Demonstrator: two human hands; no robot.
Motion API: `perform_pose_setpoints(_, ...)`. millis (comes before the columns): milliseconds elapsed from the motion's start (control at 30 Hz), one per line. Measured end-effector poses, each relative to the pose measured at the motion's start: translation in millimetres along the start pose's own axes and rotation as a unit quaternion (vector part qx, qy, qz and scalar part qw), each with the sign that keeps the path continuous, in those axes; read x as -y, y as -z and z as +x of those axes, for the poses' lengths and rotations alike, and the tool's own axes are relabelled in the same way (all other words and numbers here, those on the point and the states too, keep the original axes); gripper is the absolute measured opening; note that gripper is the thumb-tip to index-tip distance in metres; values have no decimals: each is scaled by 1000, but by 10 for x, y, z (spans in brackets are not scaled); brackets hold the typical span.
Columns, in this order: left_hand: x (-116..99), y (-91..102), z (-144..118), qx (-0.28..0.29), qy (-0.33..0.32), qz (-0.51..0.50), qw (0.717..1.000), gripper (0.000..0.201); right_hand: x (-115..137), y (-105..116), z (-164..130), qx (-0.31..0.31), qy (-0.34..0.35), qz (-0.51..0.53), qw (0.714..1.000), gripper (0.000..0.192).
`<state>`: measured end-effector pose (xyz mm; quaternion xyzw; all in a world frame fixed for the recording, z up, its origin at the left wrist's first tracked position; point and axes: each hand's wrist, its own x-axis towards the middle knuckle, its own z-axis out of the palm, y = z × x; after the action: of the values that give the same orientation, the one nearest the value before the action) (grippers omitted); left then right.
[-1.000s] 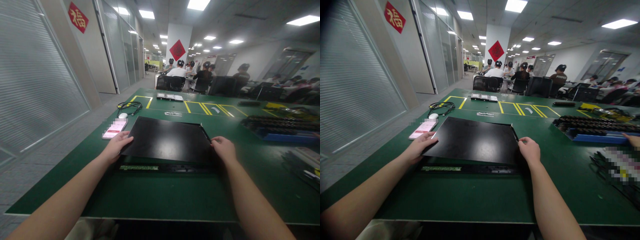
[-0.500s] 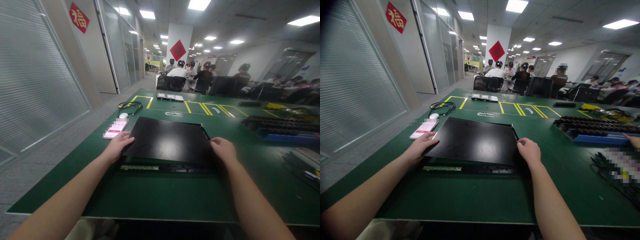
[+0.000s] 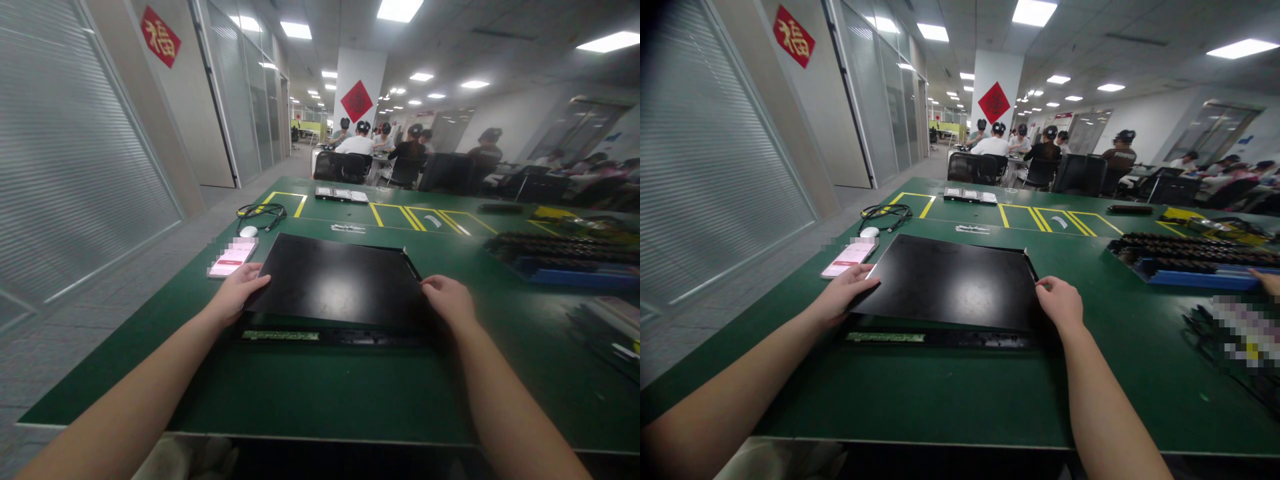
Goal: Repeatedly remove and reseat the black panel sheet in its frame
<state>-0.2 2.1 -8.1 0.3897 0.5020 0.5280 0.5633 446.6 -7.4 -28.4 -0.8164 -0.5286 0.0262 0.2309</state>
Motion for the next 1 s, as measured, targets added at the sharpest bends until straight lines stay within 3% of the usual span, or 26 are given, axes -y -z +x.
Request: perform_pose_setpoints(1000,23,-14,18,-7,-1,3,1000,40,34,27,-15,24,-11,-8,1000,29)
